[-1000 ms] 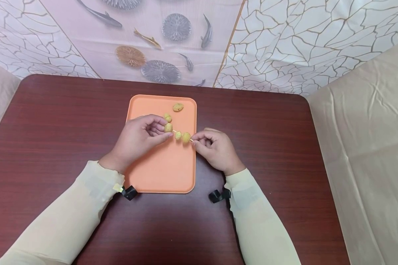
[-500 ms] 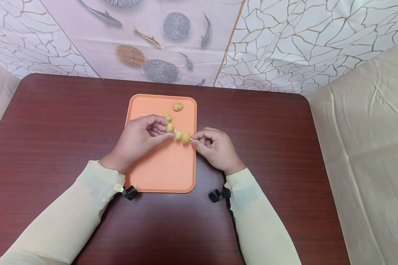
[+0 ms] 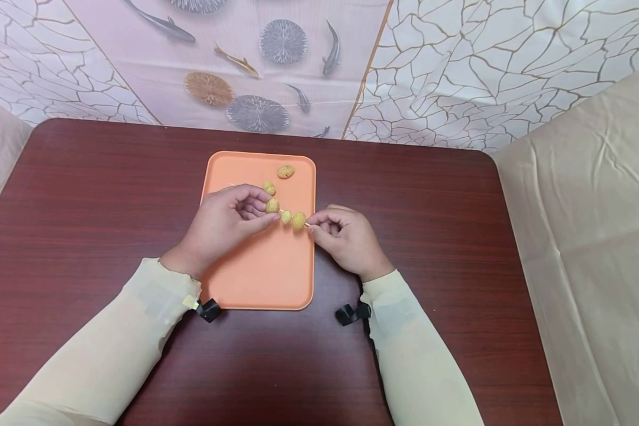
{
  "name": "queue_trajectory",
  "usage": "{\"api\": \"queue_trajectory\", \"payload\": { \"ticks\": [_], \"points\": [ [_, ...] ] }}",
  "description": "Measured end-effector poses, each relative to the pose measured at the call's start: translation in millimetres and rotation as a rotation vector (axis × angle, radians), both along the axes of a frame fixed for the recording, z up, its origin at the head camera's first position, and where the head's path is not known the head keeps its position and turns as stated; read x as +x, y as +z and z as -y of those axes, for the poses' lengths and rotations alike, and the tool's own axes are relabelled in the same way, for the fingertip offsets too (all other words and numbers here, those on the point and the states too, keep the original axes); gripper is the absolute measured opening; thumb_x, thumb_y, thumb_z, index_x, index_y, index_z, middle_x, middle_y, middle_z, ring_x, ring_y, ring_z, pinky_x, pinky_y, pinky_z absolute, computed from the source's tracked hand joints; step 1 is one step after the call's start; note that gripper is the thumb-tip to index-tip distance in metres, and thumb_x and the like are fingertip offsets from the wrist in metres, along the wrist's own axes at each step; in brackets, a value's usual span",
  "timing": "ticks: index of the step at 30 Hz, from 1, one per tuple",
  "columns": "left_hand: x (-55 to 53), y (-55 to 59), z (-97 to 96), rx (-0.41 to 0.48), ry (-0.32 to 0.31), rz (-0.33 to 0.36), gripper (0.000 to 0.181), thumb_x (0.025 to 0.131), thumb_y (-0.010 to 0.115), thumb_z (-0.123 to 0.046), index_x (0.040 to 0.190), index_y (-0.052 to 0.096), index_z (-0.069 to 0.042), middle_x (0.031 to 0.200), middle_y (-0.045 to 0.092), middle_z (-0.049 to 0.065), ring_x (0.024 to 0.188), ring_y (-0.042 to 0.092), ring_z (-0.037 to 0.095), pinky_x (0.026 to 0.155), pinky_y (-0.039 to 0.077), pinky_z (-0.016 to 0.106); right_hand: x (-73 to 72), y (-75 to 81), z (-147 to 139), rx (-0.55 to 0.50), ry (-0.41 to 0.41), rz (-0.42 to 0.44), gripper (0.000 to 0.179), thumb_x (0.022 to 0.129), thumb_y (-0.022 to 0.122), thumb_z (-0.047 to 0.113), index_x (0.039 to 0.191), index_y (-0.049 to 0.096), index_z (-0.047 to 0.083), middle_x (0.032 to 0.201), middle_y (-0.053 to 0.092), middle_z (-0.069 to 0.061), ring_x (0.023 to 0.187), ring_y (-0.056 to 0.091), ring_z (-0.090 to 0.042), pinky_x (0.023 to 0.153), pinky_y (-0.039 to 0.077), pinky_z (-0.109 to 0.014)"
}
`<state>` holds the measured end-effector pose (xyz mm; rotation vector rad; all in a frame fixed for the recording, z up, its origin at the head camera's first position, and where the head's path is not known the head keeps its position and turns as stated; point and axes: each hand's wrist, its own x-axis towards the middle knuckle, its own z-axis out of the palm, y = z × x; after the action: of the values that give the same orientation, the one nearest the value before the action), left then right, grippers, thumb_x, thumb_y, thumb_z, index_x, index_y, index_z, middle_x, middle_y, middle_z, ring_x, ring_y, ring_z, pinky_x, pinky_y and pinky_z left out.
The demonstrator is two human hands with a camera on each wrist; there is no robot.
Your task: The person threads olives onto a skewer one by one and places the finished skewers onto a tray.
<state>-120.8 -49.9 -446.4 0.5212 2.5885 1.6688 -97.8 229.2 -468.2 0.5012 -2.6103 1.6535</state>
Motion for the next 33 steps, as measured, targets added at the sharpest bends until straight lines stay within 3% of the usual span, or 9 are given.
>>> {"api": "queue_trajectory", "payload": {
  "ticks": [5,9,14,21,25,29,33],
  "points": [
    [-0.1,-1.0,-0.6,0.009,-0.017,-0.039,0.031,0.091,0.096,-0.014,0.116,0.079,-0.010,0.104,0.080,0.002,0.092,0.079,0.014,0.084,0.069,0.025,-0.3,-0.3,0.0,0.015,-0.014,-0.001,0.004,0.100,0.084,0.009,0.103,0.086,0.011,0.078,0.057,0.001,0.065,0.049,-0.013,0.055,0.038,-0.022],
    [-1.0,0.3,0.4,-0.023,-0.038,-0.100,0.043,0.090,0.097,-0.015,0.128,0.075,-0.011,0.107,0.078,0.006,0.097,0.077,0.017,0.087,0.068,0.030,-1.4,0.1,-0.2,0.026,-0.049,0.006,0.004,0.101,0.083,0.012,0.104,0.086,0.011,0.079,0.062,0.000,0.064,0.051,-0.012,0.055,0.041,-0.021],
    [-4.7,4.9,4.1,-0.142,-0.066,-0.182,0.057,0.091,0.097,-0.023,0.138,0.068,-0.010,0.121,0.074,0.009,0.113,0.068,0.021,0.099,0.061,0.038,-1.9,1.7,-1.4,-0.009,-0.101,0.049,0.005,0.101,0.082,0.011,0.104,0.086,0.009,0.077,0.065,-0.002,0.061,0.051,-0.010,0.053,0.041,-0.020],
    [-15.9,16.8,14.2,-0.326,-0.099,-0.193,0.059,0.092,0.095,-0.028,0.142,0.067,-0.010,0.136,0.069,0.009,0.127,0.064,0.030,0.115,0.054,0.045,-3.3,0.7,-1.3,-0.053,-0.157,0.063,0.008,0.102,0.080,0.012,0.106,0.085,0.006,0.077,0.067,0.002,0.059,0.051,-0.008,0.054,0.044,-0.020],
    [-26.5,25.5,14.0,-0.477,-0.105,-0.133,0.059,0.096,0.088,-0.034,0.146,0.066,-0.011,0.137,0.069,0.010,0.126,0.064,0.031,0.113,0.054,0.048,-2.9,1.1,-1.2,-0.092,-0.184,0.057,0.009,0.101,0.079,0.008,0.106,0.084,0.002,0.077,0.066,0.004,0.061,0.052,-0.006,0.056,0.046,-0.018],
    [-39.0,29.8,8.2,-0.597,-0.075,-0.036,0.062,0.097,0.084,-0.039,0.147,0.065,-0.008,0.126,0.071,0.011,0.116,0.065,0.032,0.103,0.057,0.048,-2.8,0.5,-1.3,-0.111,-0.190,0.061,0.011,0.101,0.079,0.007,0.106,0.082,-0.001,0.078,0.066,0.005,0.062,0.053,-0.005,0.057,0.046,-0.017],
    [-47.6,28.5,-0.1,-0.674,-0.056,-0.002,0.057,0.097,0.083,-0.046,0.135,0.069,-0.006,0.112,0.069,0.009,0.108,0.063,0.030,0.095,0.057,0.046,-2.7,0.0,-1.3,-0.121,-0.194,0.065,0.012,0.100,0.079,0.007,0.106,0.082,-0.002,0.078,0.066,0.007,0.062,0.053,-0.004,0.057,0.046,-0.017]
  ]
}}
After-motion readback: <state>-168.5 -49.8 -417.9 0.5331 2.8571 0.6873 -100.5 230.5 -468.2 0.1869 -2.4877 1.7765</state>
